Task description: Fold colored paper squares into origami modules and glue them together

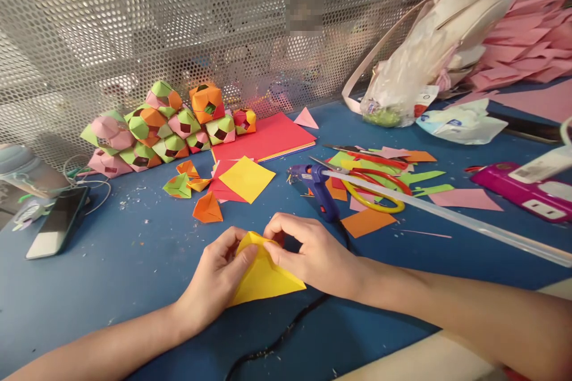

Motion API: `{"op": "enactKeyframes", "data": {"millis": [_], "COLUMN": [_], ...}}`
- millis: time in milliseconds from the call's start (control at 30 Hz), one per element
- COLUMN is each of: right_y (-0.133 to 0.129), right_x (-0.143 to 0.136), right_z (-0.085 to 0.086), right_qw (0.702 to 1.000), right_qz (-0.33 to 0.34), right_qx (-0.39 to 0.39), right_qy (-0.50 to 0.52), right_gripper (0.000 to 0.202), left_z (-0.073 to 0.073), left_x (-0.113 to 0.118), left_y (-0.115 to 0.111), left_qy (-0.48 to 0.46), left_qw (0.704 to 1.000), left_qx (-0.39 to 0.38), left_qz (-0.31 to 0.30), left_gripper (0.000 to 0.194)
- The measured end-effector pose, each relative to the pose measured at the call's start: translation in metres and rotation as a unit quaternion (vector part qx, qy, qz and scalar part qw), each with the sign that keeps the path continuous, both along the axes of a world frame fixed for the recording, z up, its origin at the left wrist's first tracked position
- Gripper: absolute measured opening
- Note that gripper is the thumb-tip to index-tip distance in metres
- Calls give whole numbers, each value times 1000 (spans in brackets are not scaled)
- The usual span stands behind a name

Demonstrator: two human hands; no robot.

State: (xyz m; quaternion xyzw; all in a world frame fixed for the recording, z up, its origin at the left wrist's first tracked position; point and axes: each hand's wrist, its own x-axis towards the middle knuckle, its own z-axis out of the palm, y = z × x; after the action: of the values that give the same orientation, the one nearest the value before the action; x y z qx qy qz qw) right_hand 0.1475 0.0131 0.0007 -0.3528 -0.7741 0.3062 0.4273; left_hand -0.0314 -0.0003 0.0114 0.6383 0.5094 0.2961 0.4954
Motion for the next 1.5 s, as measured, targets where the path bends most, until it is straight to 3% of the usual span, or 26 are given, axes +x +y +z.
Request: {"op": "enactKeyframes", "data": {"millis": [167,400,667,1000,1333,1500], "right_y": [2,7,12,15,15,11], "right_x": [-1,3,12,24,30,27], "right_z": [-1,-6,-18,-9,3,3], "right_qw": [1000,999,991,957,921,932], "right_qz": [-7,43,80,130,167,158], "right_qx": [-9,-6,97,202,215,220], "right_qy": [-21,-22,-41,-161,-277,-240], "right_gripper": [10,13,21,21,28,24], "left_z": [0,1,-1,3,2,-4], "left_x": [1,1,-4,-3,-4,-1], "left_y": [2,7,11,11,10,9], "left_qy": [35,48,-10,3,-27,-6], "left_qw": [999,999,998,998,995,998], "left_qx": [21,17,-53,-64,-72,-16], "left_qz": [1,-6,-15,-28,-63,-61], "left_gripper": [25,17,21,23,19,15]}}
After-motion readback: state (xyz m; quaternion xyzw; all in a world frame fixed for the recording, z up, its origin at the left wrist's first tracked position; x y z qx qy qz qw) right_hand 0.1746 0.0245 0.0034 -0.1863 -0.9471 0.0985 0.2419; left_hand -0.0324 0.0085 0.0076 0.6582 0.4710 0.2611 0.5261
